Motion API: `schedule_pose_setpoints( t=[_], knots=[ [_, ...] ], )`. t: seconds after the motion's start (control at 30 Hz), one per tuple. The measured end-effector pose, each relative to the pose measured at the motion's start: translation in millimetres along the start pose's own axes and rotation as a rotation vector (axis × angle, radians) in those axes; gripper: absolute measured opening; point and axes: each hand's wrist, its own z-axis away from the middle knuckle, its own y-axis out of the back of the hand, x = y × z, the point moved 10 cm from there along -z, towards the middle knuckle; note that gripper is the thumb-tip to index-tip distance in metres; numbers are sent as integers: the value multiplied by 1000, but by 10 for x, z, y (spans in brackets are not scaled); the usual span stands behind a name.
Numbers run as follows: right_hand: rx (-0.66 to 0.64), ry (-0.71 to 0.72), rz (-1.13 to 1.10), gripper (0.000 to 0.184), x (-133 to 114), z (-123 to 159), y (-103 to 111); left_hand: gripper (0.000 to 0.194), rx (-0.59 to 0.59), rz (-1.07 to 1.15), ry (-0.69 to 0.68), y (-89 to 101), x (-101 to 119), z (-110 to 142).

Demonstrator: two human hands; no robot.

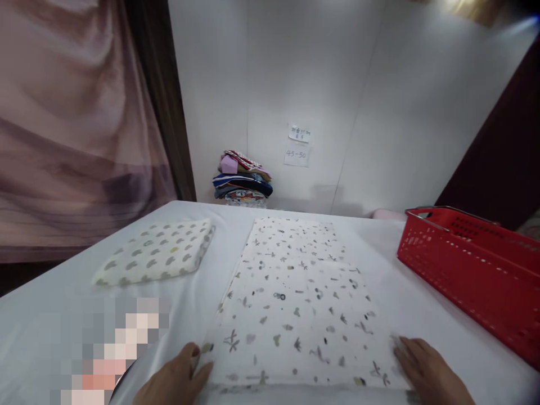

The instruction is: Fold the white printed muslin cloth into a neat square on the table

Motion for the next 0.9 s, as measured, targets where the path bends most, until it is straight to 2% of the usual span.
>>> schedule_pose_setpoints(
  t=[0.07, 0.13, 0.27, 0.37, 0.57, 0.67, 0.83, 0.9],
  knots=[
    [-20, -115, -20, 39, 73, -56, -14, 28, -30, -31, -10, 10, 8, -50],
    [-92, -203, -79, 48, 86, -100, -97, 25, -53, -69, -23, 26, 33, -88],
    [-222, -284, -172, 63, 40, -133, -244, 21, -57, -118, -35, 90, 110, -105],
    [-229, -296, -272, 70, 64, -125, -305, 17, -40, -107, -29, 143, 149, -68],
    [-129, -340, -419, 82, 305, -57, -391, 11, 21, -138, -49, 198, 267, 77],
    [-102, -373, -480, 84, 303, 3, -385, 7, 56, -170, -46, 182, 293, 111],
    [-250, -435, -666, 93, 113, 129, -502, 6, 68, -98, -42, 135, 220, 64],
    [-251, -425, -702, 94, 128, 121, -465, 6, 55, -29, -54, 107, 225, 54]
  ],
)
